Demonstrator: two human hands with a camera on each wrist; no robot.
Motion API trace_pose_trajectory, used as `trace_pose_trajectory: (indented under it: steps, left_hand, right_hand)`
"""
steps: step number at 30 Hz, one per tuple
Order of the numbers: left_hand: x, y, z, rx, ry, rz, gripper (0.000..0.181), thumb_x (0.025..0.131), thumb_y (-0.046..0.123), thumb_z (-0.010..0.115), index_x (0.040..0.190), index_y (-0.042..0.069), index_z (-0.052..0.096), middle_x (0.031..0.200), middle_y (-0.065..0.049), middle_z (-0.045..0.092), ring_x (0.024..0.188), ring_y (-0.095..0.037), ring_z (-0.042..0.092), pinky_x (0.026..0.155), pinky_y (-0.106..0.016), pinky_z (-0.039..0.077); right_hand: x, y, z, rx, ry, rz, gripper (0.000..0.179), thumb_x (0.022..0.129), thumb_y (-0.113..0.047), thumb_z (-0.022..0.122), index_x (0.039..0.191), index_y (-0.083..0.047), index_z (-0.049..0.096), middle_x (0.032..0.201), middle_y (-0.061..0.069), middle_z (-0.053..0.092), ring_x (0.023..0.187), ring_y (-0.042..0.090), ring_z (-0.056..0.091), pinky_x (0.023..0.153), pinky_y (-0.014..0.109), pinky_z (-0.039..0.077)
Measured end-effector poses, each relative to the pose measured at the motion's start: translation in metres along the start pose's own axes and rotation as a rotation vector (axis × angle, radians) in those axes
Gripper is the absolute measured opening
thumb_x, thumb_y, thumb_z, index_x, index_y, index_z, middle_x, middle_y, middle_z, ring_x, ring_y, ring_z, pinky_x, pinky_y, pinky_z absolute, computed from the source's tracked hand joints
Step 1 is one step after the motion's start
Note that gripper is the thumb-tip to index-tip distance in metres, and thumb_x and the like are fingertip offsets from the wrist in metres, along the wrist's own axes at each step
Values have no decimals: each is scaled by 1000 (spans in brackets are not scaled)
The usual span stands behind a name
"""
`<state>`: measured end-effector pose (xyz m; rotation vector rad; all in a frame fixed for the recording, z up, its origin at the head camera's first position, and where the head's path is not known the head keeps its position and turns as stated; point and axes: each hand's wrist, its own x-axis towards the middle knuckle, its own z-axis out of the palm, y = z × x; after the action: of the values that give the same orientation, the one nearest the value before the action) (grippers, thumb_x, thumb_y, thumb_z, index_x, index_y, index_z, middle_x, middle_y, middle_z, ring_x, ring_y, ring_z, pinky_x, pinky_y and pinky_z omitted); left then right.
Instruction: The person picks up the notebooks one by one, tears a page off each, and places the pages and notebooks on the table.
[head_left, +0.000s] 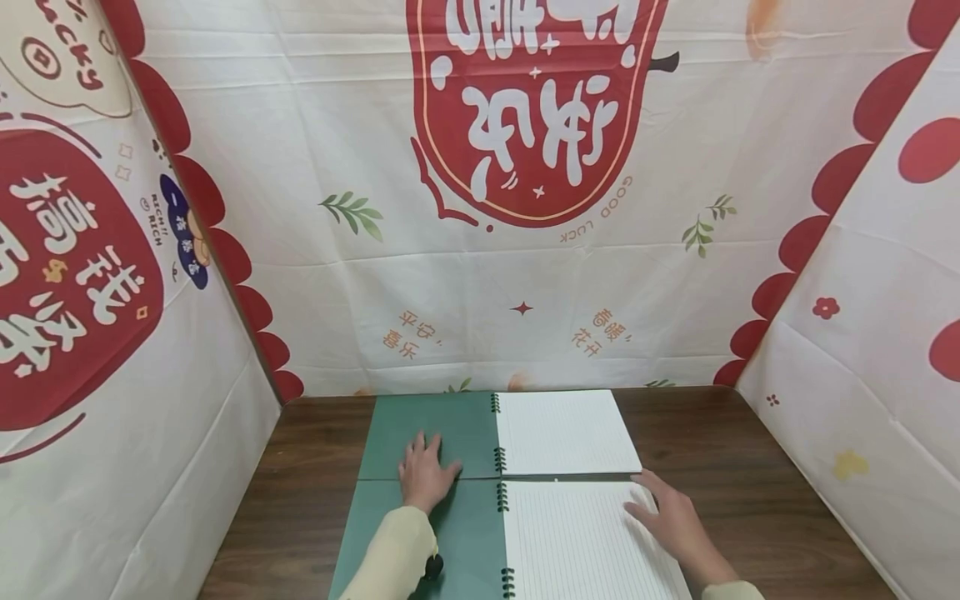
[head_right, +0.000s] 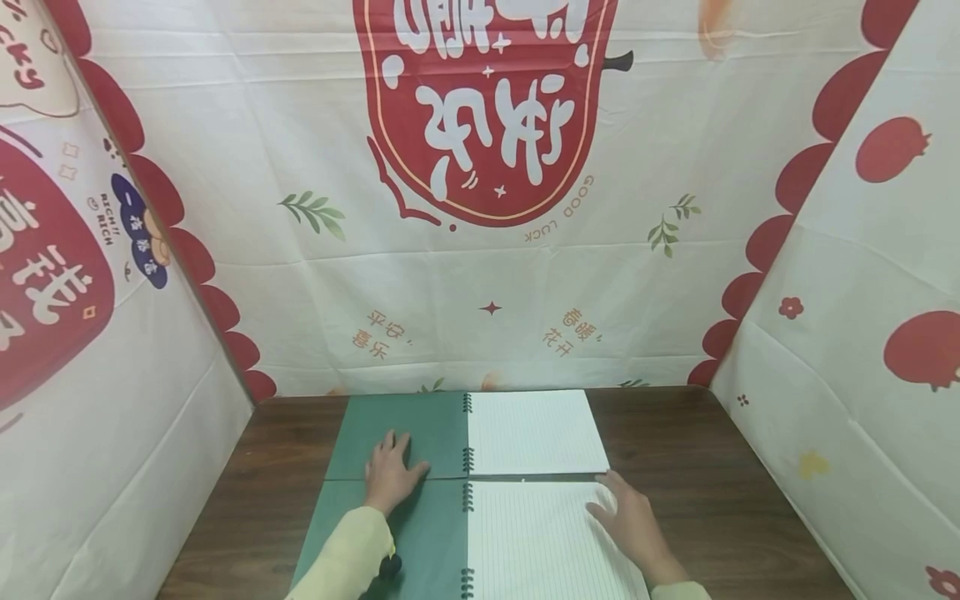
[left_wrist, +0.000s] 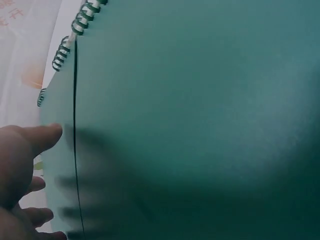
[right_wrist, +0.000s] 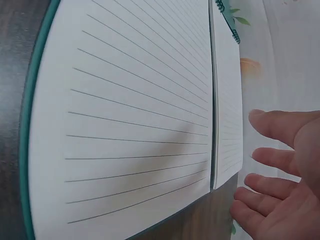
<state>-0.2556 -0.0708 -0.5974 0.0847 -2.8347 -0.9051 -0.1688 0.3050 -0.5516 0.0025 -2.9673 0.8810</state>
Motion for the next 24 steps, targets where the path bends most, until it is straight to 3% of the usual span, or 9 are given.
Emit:
trace_pose_trajectory:
  steps: [7, 16, 24]
  left_hand:
    - [-4, -3, 1, 48, -63, 22, 69, 82, 43, 74, 139, 10, 54, 151, -25, 36, 140, -52, 28, 105, -74, 23]
    - [-3, 2, -6, 88, -111, 21, 67, 84, 43, 72, 140, 10, 52, 153, -24, 33, 140, -52, 27, 107, -73, 23]
    - [-8, 4, -7, 107, -113, 31, 67, 86, 44, 70, 141, 11, 52, 154, -23, 33, 141, -51, 27, 107, -72, 22]
  right_hand:
    - [15, 3, -1, 8, -15, 6, 51, 90, -26, 68, 129, 4, 56, 141, 34, 43, 127, 54, 44, 100, 65, 39]
    - [34, -3, -5, 26, -103, 83, 62, 92, -37, 63, 136, 4, 49, 148, 35, 33, 133, 54, 35, 102, 65, 37]
    - [48, 1, 0, 55, -150, 164, 69, 92, -41, 63, 140, 5, 42, 148, 35, 29, 135, 54, 32, 103, 66, 35]
